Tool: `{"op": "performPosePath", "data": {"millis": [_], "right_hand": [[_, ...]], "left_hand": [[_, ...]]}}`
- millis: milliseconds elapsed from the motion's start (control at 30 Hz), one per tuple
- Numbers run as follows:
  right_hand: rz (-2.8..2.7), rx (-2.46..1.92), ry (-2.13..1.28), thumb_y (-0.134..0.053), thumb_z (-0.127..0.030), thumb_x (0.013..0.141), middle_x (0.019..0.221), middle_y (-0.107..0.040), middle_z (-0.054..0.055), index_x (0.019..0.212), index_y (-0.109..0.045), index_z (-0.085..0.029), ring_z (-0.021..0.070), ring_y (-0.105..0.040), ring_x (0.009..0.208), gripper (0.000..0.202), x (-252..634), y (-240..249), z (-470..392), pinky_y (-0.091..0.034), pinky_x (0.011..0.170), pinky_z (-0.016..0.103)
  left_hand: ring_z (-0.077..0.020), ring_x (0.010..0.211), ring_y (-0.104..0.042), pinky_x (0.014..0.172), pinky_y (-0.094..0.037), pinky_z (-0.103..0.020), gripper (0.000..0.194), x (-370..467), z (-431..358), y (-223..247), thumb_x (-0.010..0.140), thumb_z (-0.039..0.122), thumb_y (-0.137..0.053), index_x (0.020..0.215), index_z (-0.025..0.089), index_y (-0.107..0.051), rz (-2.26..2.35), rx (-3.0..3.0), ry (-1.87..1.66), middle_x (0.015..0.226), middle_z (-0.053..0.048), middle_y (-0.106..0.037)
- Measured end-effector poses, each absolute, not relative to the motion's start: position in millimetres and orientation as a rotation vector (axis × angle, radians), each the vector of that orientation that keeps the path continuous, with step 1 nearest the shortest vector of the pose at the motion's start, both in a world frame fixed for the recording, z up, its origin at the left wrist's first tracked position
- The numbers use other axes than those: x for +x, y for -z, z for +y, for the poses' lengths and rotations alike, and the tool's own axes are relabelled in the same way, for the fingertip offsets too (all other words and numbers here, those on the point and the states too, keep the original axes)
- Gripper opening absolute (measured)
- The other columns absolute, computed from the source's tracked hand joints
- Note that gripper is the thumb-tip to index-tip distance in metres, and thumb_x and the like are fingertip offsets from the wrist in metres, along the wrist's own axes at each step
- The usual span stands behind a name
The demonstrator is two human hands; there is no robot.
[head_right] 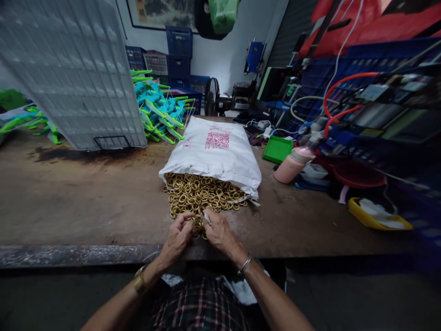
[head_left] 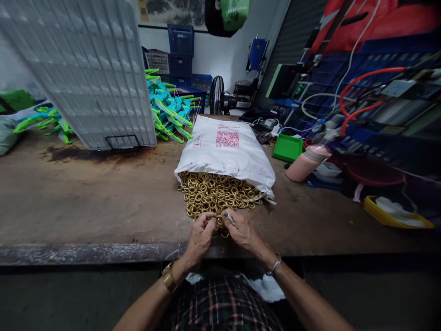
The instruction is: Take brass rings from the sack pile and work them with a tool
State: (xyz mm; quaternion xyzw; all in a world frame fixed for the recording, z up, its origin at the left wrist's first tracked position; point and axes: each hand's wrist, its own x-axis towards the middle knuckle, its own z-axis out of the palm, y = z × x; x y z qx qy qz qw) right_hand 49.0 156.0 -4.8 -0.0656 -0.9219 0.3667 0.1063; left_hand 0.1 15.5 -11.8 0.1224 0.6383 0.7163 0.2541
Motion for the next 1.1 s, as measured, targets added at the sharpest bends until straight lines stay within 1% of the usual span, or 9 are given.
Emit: {"op": "performPosePath", "data": {"millis": [133,267,333,400,500,600,700,833,1100], "right_hand": [[-2.662,-0.261,-1.392,-0.036,-0.037,0.087,0.059,-0.04,-0.004,0.072,-0.049,-0.018,0.0101,-0.037,0.056,0.027,61.4,-2.8,149.7,-0.032,0.053,0.022],[-2.515,-0.395,-1.674,-0.042,-0.04,0.082,0.055,-0.041,-0.005,0.064,-0.047,-0.019,0.0086,-0.037,0.052,0.028,64.4,-3.2,145.8,-0.032,0.05,0.021],[-2.426,-0.518,-1.888,-0.042,-0.044,0.081,0.049,-0.037,-0.007,0.06,-0.042,-0.019,0.0069,-0.032,0.043,0.033,64.7,-3.0,142.9,-0.027,0.043,0.02],[-2.297,-0.634,-2.135,-0.042,-0.05,0.081,0.047,-0.035,-0.009,0.062,-0.04,-0.02,0.005,-0.023,0.036,0.035,65.6,-2.6,139.2,-0.02,0.036,0.02],[-2.092,-0.705,-2.362,-0.046,-0.053,0.077,0.053,-0.042,-0.009,0.07,-0.04,-0.021,0.0029,-0.018,0.033,0.033,67.7,0.0,134.6,-0.014,0.032,0.019],[-2.084,-0.707,-2.287,-0.048,-0.05,0.076,0.053,-0.042,-0.009,0.069,-0.04,-0.021,0.0028,-0.02,0.033,0.031,68.9,4.5,134.5,-0.016,0.033,0.019],[-2.232,-0.666,-2.034,-0.049,-0.045,0.075,0.05,-0.038,-0.008,0.065,-0.043,-0.02,0.0049,-0.027,0.038,0.028,68.2,6.1,138.4,-0.022,0.038,0.02],[-2.377,-0.513,-1.782,-0.048,-0.04,0.075,0.052,-0.041,-0.005,0.061,-0.047,-0.019,0.0082,-0.035,0.05,0.026,65.6,2.9,142.8,-0.03,0.047,0.021],[-2.394,-0.434,-1.8,-0.043,-0.037,0.079,0.056,-0.044,-0.004,0.064,-0.047,-0.019,0.0099,-0.039,0.055,0.024,61.9,2.1,144.4,-0.034,0.054,0.022]], "left_hand": [[-0.0089,0.05,-0.039,0.049,-0.031,-0.021,0.026,0.5,17.8,9.8,0.075,0.042,-0.055,0.077,0.017,-0.059,1.775,0.434,-1.901,0.056,0.005,-0.047],[-0.0093,0.05,-0.039,0.051,-0.032,-0.022,0.024,4.7,17.3,7.0,0.074,0.04,-0.055,0.072,0.017,-0.058,1.779,0.448,-1.891,0.055,0.005,-0.046],[-0.0098,0.051,-0.04,0.053,-0.034,-0.023,0.022,7.5,16.8,5.5,0.075,0.039,-0.055,0.071,0.017,-0.057,1.796,0.472,-1.905,0.055,0.004,-0.047],[-0.0103,0.053,-0.042,0.055,-0.035,-0.023,0.02,10.5,16.7,5.2,0.076,0.037,-0.055,0.07,0.017,-0.057,1.824,0.492,-1.926,0.056,0.004,-0.049],[-0.0111,0.057,-0.046,0.058,-0.037,-0.023,0.019,15.3,16.3,7.8,0.078,0.036,-0.054,0.073,0.018,-0.056,1.804,0.498,-1.939,0.061,0.002,-0.054],[-0.0096,0.055,-0.046,0.054,-0.035,-0.021,0.023,19.5,14.6,10.5,0.078,0.04,-0.054,0.075,0.017,-0.055,1.738,0.472,-1.903,0.062,0.002,-0.054],[-0.0059,0.043,-0.034,0.044,-0.026,-0.019,0.026,22.4,12.1,8.9,0.078,0.043,-0.054,0.076,0.017,-0.054,1.656,0.412,-1.814,0.054,0.006,-0.047],[-0.0038,0.037,-0.025,0.038,-0.018,-0.019,0.028,23.2,10.6,2.8,0.078,0.045,-0.053,0.073,0.017,-0.05,1.526,0.357,-1.78,0.048,0.009,-0.042],[-0.0035,0.037,-0.026,0.037,-0.019,-0.018,0.032,18.5,11.6,9.7,0.076,0.049,-0.055,0.071,0.018,-0.048,1.428,0.315,-1.805,0.05,0.008,-0.04]]}}
